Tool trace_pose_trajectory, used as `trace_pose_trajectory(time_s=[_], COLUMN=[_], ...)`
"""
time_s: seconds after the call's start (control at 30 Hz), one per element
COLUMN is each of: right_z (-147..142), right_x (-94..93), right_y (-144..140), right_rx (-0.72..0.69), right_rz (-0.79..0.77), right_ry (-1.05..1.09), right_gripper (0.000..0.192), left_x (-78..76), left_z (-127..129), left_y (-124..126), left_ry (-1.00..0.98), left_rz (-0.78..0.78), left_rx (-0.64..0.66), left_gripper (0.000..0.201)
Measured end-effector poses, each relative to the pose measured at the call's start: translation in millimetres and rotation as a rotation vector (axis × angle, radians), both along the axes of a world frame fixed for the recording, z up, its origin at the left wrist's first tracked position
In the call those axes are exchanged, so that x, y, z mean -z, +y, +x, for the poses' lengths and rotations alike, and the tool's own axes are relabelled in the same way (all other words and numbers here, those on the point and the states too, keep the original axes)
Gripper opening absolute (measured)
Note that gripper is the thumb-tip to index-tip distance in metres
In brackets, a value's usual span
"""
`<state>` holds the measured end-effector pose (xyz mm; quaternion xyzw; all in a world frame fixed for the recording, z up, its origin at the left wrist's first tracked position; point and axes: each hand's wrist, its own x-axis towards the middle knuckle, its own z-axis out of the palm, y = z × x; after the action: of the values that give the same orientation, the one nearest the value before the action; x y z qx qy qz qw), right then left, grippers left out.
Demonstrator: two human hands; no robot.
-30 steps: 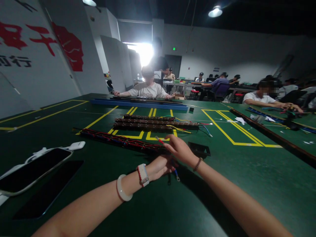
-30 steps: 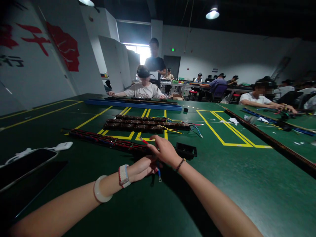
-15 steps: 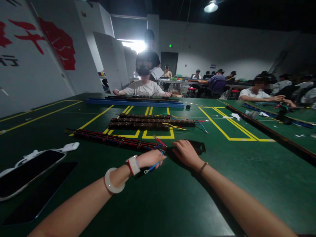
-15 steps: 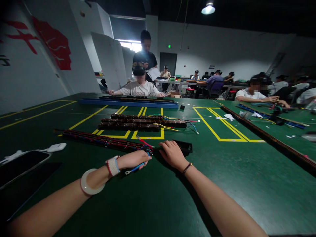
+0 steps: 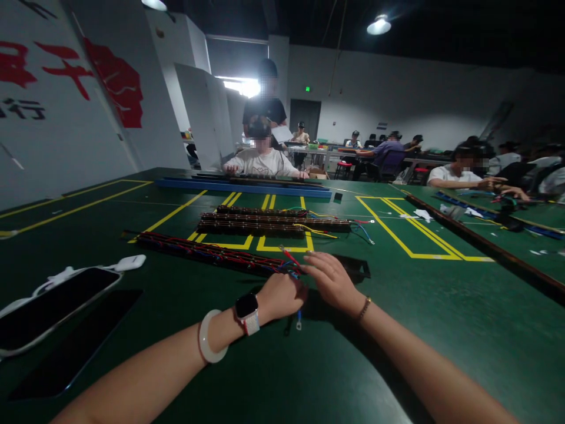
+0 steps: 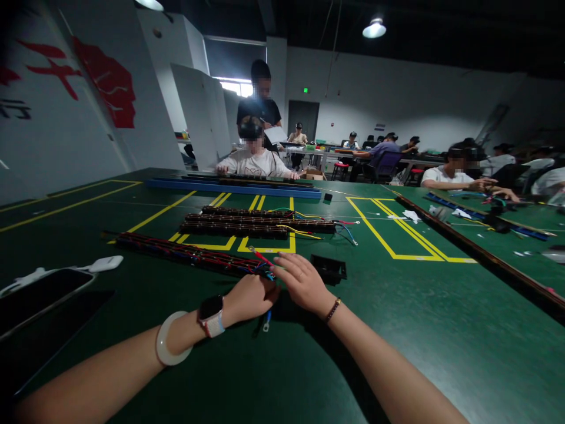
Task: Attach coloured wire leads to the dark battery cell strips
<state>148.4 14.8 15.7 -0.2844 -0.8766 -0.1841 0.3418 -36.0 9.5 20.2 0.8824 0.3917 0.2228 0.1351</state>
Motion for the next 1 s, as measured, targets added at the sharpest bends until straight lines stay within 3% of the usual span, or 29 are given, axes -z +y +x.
trace_pose_trajectory(time_s=[0.13, 0.3, 0.57, 0.7, 0.8, 0.9, 1.0], right_z=[-13.2, -16.8, -6.9, -5.6, -13.6, -24.9, -32.3], right_x=[-8.4, -11.2, -4.2, -1.2, 0.7, 0.6, -0.6], right_y=[-7.4, -2.5, 8.8, 11.7, 11.0, 12.5, 18.9], right_rx=[-0.077, 0.134, 0.375, 0.191, 0.063, 0.189, 0.326], right_rz=[0.000, -0.023, -0.107, -0.029, 0.028, 0.010, -0.029], right_ry=[-0.223, -0.242, -0.233, -0.350, -0.405, -0.353, -0.323], right_gripper=[0.039, 0.034, 0.046, 0.035, 0.037, 0.046, 0.052], left_x=[4.2, 10.2, 9.3, 8.2, 7.8, 7.7, 7.3], left_z=[0.2, -1.3, -3.0, -3.6, -3.0, -1.4, -0.2], left_y=[-1.4, 1.0, 3.2, 0.2, -5.5, -11.7, -12.8], left_ry=[0.003, 0.138, 0.083, 0.115, 0.128, 0.173, 0.207], left_rz=[0.093, 0.109, 0.181, 0.273, 0.328, 0.329, 0.323], left_rx=[0.148, 0.130, 0.208, 0.297, 0.409, 0.516, 0.506], left_gripper=[0.022, 0.028, 0.029, 0.033, 0.032, 0.030, 0.029])
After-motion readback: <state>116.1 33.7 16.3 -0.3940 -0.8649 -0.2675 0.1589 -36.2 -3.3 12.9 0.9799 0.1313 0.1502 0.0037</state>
